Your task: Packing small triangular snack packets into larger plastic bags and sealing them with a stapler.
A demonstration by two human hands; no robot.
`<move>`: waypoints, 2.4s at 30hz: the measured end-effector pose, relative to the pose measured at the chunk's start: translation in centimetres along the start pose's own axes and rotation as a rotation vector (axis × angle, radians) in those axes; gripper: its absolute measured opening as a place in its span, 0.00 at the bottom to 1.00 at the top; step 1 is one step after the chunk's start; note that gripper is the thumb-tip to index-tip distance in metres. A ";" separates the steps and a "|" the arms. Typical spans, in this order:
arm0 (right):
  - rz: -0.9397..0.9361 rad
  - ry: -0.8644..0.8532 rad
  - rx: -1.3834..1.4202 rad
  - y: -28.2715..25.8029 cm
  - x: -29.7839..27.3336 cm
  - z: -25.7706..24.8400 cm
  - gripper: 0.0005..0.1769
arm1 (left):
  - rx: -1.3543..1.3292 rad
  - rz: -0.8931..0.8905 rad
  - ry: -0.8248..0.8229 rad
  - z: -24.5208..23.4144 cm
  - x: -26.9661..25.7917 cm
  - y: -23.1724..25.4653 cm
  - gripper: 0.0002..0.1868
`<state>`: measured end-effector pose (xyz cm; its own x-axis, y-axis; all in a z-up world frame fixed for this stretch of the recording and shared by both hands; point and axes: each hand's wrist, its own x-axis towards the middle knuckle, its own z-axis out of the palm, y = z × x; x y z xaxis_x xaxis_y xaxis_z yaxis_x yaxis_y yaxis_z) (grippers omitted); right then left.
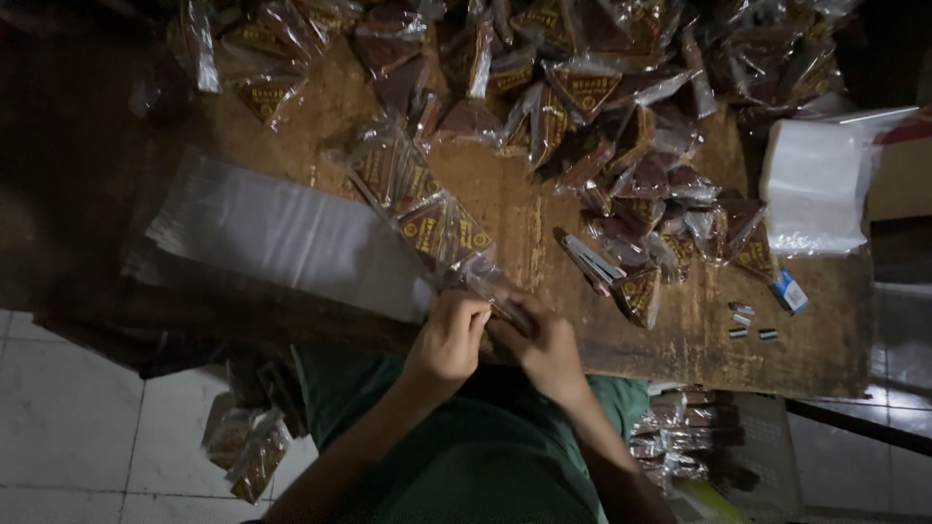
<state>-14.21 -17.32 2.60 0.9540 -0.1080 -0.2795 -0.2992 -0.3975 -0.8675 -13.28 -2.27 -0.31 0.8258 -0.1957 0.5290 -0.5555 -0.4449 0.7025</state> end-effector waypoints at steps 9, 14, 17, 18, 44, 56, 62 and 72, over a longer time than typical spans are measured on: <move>0.212 0.248 0.515 -3.8 -0.7 1.7 0.24 | 0.077 0.180 -0.075 2.1 -0.8 -0.1 0.08; 0.168 0.161 0.286 -1.9 -1.4 1.8 0.21 | 0.265 0.153 0.007 1.3 -0.5 1.9 0.04; 0.110 0.104 0.070 0.2 -0.8 0.4 0.19 | 0.190 0.091 -0.059 4.0 -1.8 0.9 0.01; 0.077 0.068 -0.036 0.7 -0.4 0.1 0.18 | 0.151 0.017 -0.150 5.2 -2.8 0.2 0.04; -0.100 -0.072 0.237 2.7 -0.3 -1.0 0.51 | 0.448 0.036 -0.255 2.4 2.0 0.2 0.18; 0.174 0.325 0.100 2.1 -0.6 1.2 0.38 | 0.086 -0.003 -0.485 -1.6 1.1 5.1 0.38; -0.656 0.263 0.086 4.1 1.6 -5.3 0.22 | 0.133 0.147 -0.463 -4.9 9.2 2.7 0.65; -1.040 0.880 -0.046 0.1 1.5 -21.3 0.43 | -0.330 0.140 -0.577 -1.0 9.9 2.1 0.31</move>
<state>-12.40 -36.95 10.90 0.4363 -0.2760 0.8564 0.5426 -0.6785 -0.4951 -6.42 -4.31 6.86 0.6125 -0.7082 0.3511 -0.5864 -0.1092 0.8027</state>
